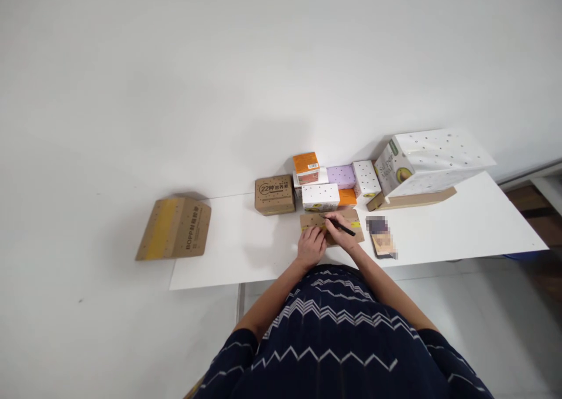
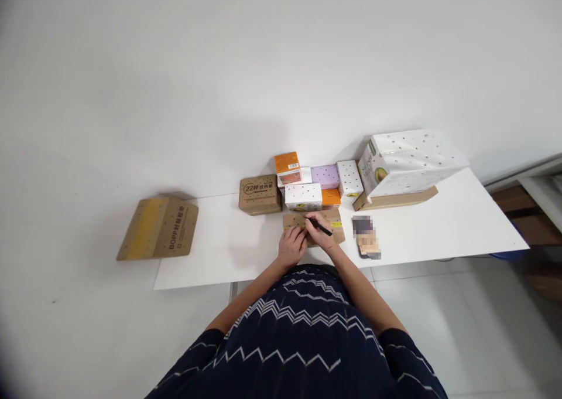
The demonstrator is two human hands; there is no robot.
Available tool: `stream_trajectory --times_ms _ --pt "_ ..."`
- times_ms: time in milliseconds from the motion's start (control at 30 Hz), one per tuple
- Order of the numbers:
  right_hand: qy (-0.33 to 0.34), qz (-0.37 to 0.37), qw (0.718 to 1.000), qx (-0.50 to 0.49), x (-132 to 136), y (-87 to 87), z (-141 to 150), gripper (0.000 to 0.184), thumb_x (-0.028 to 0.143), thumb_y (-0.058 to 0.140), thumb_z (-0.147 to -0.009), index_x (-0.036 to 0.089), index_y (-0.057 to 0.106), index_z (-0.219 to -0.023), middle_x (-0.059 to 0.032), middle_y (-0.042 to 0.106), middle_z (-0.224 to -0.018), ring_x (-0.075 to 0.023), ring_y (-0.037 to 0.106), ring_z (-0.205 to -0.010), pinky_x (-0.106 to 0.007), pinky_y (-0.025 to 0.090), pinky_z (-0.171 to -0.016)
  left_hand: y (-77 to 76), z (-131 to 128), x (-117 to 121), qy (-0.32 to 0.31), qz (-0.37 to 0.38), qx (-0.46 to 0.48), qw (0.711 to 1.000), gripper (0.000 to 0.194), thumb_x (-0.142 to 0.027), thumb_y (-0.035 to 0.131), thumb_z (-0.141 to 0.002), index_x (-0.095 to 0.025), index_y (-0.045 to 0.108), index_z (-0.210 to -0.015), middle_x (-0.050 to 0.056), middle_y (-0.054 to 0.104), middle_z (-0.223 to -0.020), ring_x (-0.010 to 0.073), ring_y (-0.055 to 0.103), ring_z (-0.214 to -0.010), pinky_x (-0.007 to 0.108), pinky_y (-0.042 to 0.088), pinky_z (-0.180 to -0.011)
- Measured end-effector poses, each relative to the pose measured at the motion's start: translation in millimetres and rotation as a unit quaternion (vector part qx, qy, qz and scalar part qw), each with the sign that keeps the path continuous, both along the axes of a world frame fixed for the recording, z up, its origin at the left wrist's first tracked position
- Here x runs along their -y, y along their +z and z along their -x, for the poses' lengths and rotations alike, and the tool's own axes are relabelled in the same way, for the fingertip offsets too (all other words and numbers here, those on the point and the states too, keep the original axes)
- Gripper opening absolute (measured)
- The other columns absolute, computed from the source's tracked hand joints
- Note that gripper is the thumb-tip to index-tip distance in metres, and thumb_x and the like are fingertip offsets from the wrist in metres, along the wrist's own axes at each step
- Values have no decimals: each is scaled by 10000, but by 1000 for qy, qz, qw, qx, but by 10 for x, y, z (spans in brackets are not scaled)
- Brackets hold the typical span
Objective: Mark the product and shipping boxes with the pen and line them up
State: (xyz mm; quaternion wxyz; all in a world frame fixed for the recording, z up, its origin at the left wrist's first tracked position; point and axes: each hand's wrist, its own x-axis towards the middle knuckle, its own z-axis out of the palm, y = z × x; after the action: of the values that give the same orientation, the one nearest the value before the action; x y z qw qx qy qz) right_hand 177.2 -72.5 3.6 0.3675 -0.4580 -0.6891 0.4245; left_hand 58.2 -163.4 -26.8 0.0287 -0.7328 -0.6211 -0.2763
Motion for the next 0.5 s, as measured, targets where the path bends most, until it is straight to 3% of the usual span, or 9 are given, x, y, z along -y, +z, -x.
stream_trajectory --times_ms 233,500 --pt "-1 -11 998 65 31 20 19 200 390 447 -797 224 535 -729 -20 598 -702 -180 561 -649 -319 469 -666 -3 -9 18 11 20 8 1000 322 -237 492 -863 -149 606 -1150 116 641 -1111 256 552 -1068 398 441 -921" --pt "3 -1 997 78 49 -11 15 221 404 420 -806 241 551 -733 -26 615 -724 -189 560 -705 -314 473 -719 -16 -15 28 10 56 25 998 366 -246 475 -864 -175 579 -1208 127 628 -1150 270 555 -1086 428 438 -926"
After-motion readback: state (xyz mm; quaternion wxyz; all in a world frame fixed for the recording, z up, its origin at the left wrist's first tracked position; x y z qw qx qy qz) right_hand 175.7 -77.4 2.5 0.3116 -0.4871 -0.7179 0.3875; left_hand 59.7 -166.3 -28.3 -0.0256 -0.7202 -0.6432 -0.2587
